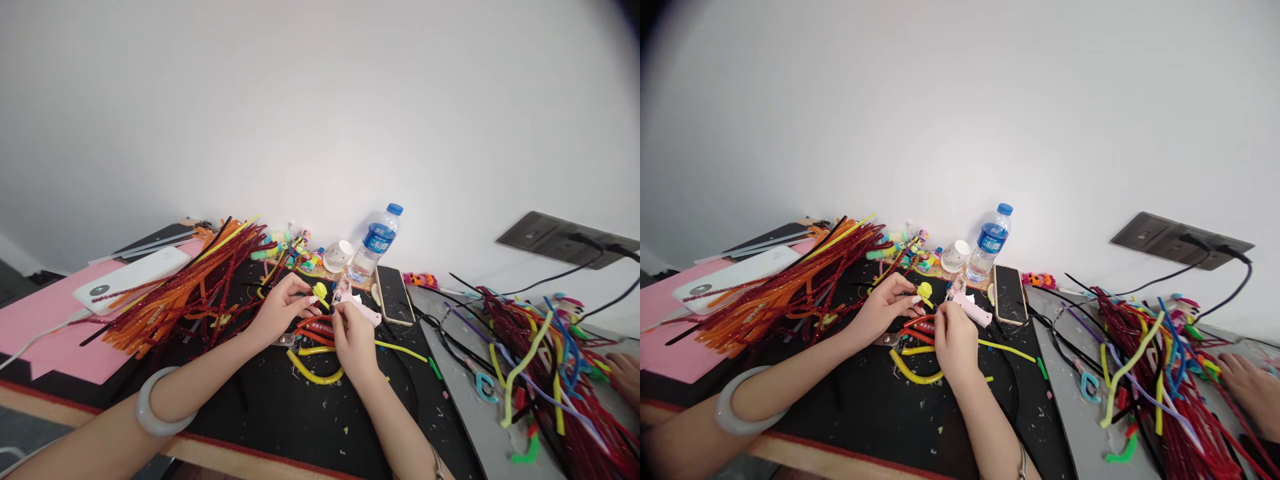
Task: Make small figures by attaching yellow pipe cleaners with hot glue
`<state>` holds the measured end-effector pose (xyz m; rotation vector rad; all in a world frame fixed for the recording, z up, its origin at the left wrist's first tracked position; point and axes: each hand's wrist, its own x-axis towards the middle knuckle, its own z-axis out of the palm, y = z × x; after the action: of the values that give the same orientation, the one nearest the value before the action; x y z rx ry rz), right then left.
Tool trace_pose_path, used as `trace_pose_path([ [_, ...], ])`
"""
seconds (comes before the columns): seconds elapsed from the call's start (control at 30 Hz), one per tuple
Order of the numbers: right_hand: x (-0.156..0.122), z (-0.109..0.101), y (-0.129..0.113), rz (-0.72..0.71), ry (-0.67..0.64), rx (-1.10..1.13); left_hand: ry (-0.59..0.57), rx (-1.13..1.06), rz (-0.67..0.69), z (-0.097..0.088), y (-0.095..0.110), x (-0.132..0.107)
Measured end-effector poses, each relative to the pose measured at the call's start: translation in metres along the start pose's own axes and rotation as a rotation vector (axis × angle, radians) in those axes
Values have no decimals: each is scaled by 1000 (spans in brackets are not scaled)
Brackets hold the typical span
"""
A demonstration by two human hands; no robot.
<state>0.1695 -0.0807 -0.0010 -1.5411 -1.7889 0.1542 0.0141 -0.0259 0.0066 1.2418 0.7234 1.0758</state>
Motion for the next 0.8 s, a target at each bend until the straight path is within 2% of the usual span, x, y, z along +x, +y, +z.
trace_pose_path([
  [0.23, 0, -1, -2, -8, -3, -17, -27, -54, -13, 0, 2, 0],
  [0.43, 0, -2, -4, -5, -18, 0, -20, -27, 27, -1, -1, 1],
  [0.63, 1, -2, -5, 23, -11, -11, 47, 90, 90, -3, -5, 3],
  [0.8, 0, -2, -6, 9, 5, 35, 123, 285, 166, -5, -3, 0],
])
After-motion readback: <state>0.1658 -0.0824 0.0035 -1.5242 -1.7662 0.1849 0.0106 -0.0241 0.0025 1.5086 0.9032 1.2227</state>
